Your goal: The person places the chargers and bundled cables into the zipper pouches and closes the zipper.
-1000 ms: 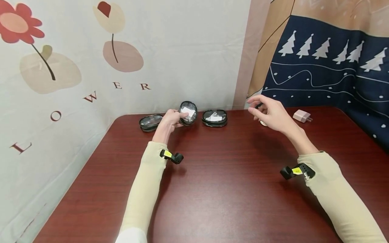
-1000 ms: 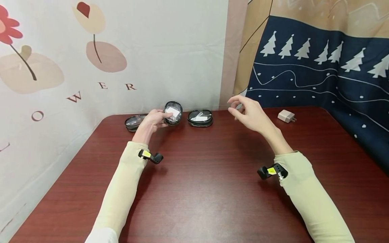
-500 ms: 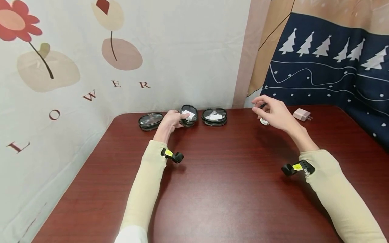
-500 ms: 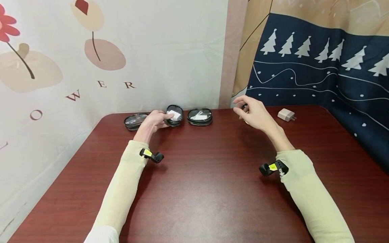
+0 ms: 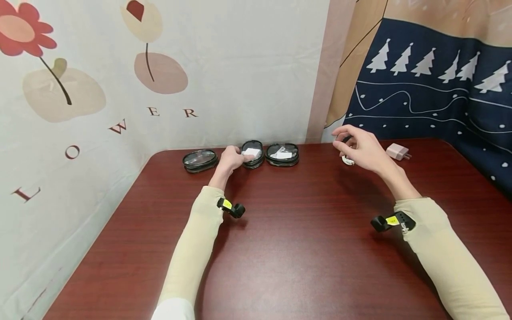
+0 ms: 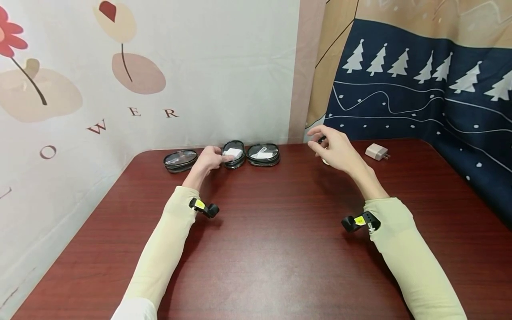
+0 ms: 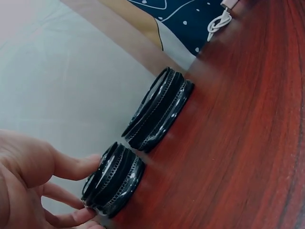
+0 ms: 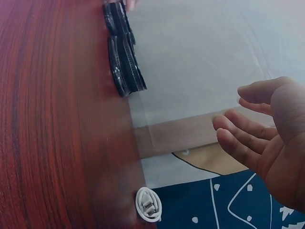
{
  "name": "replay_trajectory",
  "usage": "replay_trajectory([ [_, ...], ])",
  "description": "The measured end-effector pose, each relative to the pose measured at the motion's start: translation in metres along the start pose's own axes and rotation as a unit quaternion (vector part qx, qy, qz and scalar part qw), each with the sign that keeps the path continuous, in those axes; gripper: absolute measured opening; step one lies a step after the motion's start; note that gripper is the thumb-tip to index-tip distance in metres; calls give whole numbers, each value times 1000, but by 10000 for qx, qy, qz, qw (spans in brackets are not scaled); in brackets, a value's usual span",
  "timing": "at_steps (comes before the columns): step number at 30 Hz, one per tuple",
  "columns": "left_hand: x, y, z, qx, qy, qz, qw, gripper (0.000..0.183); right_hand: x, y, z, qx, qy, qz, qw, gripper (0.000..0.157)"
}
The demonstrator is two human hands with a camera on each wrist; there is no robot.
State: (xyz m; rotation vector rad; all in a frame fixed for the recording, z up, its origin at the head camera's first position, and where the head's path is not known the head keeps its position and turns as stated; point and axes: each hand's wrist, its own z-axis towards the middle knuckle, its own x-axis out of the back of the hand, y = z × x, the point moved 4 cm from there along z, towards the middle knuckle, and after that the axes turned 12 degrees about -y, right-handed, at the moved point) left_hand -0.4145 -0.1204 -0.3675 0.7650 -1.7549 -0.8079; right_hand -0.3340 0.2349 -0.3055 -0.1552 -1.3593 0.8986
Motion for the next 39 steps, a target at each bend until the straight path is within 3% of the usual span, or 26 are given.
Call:
replay_trajectory([
  [7, 1, 5, -4, -237, 249, 780, 9964, 55, 2, -1, 0, 58, 57, -108, 9999, 25],
  [12, 3, 14, -9, -677, 482, 1534, 9847, 51, 3, -1, -1, 84, 133, -204, 9997, 27],
  [17, 7, 15, -14, -1022, 570, 1796, 9768, 50, 4, 2, -2, 64, 126, -189, 9997, 28],
  [27, 25, -1, -16, -775, 735, 1938, 9752, 62, 9, 12, 0, -56, 313, -350, 9989, 29],
  [39, 49, -21, -29, -683, 817, 2144, 9709, 66, 9, 41, -1, -605, 222, -686, 9956, 31],
])
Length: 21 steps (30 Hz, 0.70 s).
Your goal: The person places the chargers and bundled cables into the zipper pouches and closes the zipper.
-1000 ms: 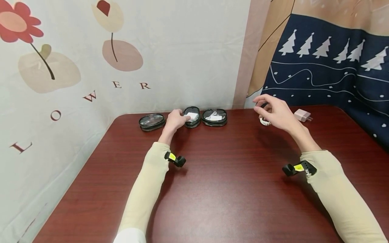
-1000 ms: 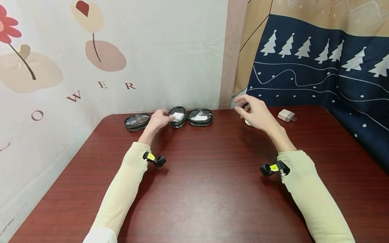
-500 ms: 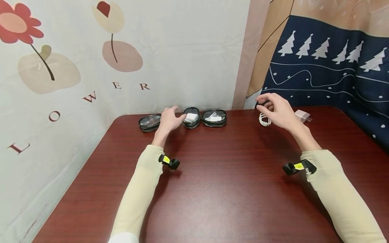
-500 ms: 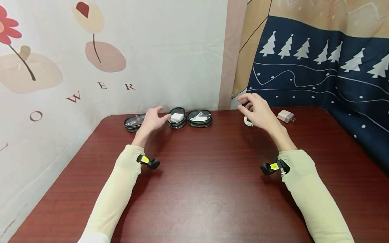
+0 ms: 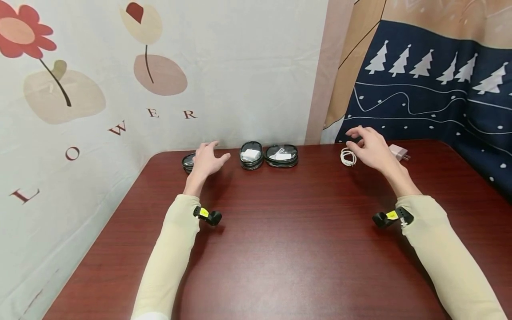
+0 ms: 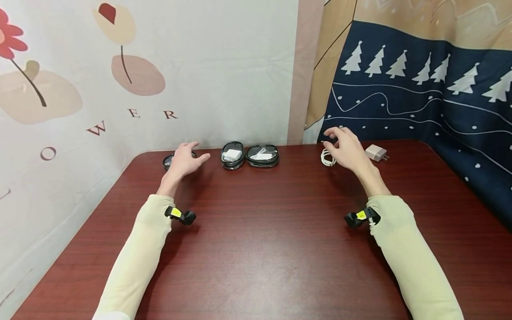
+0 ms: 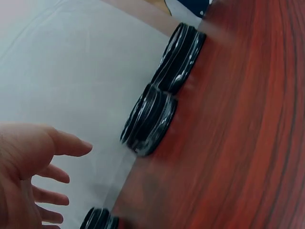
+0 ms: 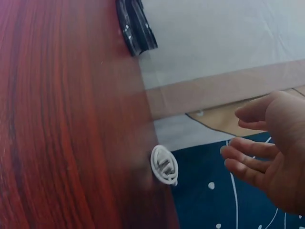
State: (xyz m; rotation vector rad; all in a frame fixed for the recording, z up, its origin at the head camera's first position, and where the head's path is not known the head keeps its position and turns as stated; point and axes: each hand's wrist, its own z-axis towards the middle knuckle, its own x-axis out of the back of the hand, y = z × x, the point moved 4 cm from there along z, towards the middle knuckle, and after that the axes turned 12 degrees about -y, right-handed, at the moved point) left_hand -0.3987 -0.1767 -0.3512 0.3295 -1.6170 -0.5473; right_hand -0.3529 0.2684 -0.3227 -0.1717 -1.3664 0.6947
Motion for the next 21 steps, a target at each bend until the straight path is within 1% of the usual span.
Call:
replay_trajectory([
  [3, 3, -8, -2, 53, 4, 10, 10000, 68, -2, 6, 1, -80, -136, -167, 9997, 33],
  [7, 7, -17, -2, 149, -7, 56, 9999, 70, -7, 13, 3, -83, -335, -425, 9985, 35],
  [11, 9, -25, -1, 218, -25, 158, 9996, 72, -14, 19, 7, -183, -615, -519, 9966, 37],
  [17, 8, -35, 0, 347, -215, 219, 9989, 76, -22, 29, 6, -518, -1209, -524, 9899, 42],
  [21, 9, -41, 1, 409, -370, 301, 9980, 77, -24, 34, 6, -583, -1380, -611, 9868, 41],
])
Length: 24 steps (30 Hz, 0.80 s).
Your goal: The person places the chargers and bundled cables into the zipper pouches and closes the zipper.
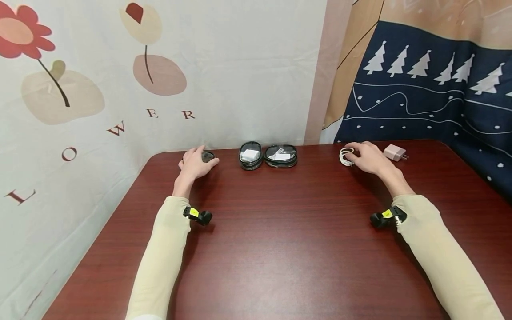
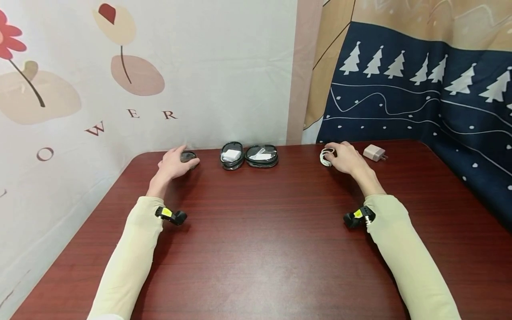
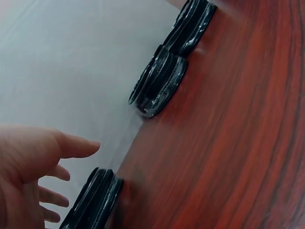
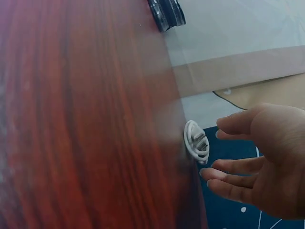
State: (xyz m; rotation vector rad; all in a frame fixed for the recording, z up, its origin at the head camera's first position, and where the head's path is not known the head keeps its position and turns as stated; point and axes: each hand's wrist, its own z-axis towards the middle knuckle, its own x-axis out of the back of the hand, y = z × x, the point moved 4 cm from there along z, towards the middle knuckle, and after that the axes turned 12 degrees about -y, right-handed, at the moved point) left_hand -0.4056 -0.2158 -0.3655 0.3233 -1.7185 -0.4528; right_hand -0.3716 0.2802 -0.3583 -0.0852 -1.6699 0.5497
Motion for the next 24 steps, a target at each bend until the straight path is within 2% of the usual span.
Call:
replay_trajectory([
  [9, 3, -12, 0, 242, -191, 76, 9995, 72, -4, 11, 1, -122, -57, 14, 9999, 37],
  [16, 6, -15, -4, 415, -137, 168, 9989, 71, -4, 12, -1, -378, -125, 324, 9987, 28],
  [24, 10, -23, -6, 552, -244, 162, 9980, 80, -2, 14, -1, -666, -185, 483, 9964, 36],
])
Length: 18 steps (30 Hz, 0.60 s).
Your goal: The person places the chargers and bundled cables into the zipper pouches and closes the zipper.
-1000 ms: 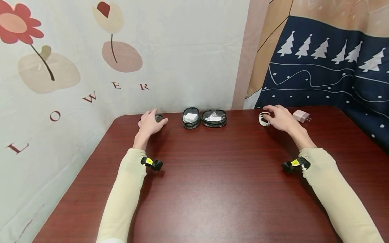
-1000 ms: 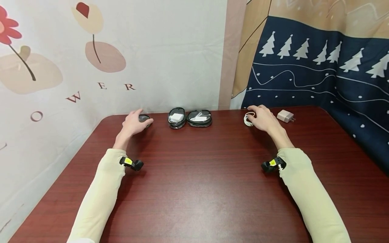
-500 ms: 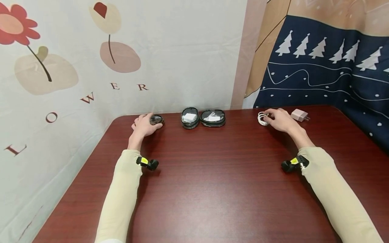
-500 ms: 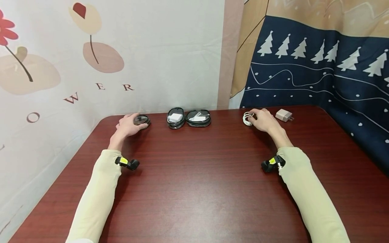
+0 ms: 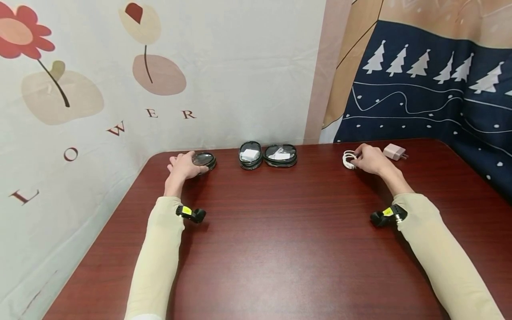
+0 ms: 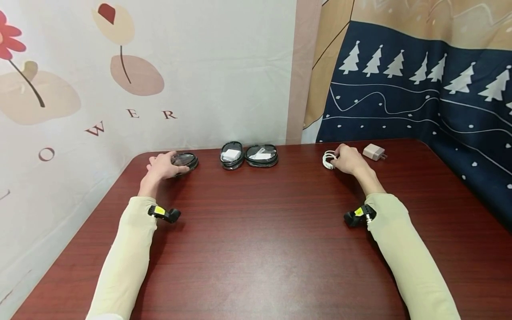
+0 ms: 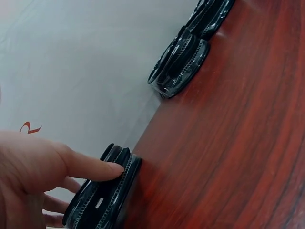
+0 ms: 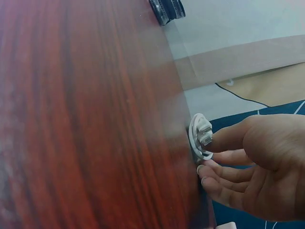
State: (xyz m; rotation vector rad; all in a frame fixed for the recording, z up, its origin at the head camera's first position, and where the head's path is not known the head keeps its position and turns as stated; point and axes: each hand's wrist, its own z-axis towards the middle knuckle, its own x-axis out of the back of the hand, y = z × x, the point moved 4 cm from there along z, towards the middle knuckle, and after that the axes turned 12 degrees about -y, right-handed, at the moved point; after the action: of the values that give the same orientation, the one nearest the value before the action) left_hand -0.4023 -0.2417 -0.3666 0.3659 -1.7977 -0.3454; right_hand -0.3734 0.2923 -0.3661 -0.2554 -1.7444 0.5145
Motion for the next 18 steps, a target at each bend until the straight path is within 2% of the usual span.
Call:
replay_trajectory([
  [5, 0, -4, -1, -34, -127, -214, 9997, 86, 2, 2, 0, -267, -94, 393, 9988, 40],
  [11, 1, -9, 0, -186, -99, -414, 9989, 80, 4, 3, -3, -555, -127, 836, 9949, 48],
  [18, 3, -12, 0, -185, -83, -744, 9970, 75, 4, 3, -5, -632, 39, 1292, 9896, 37],
])
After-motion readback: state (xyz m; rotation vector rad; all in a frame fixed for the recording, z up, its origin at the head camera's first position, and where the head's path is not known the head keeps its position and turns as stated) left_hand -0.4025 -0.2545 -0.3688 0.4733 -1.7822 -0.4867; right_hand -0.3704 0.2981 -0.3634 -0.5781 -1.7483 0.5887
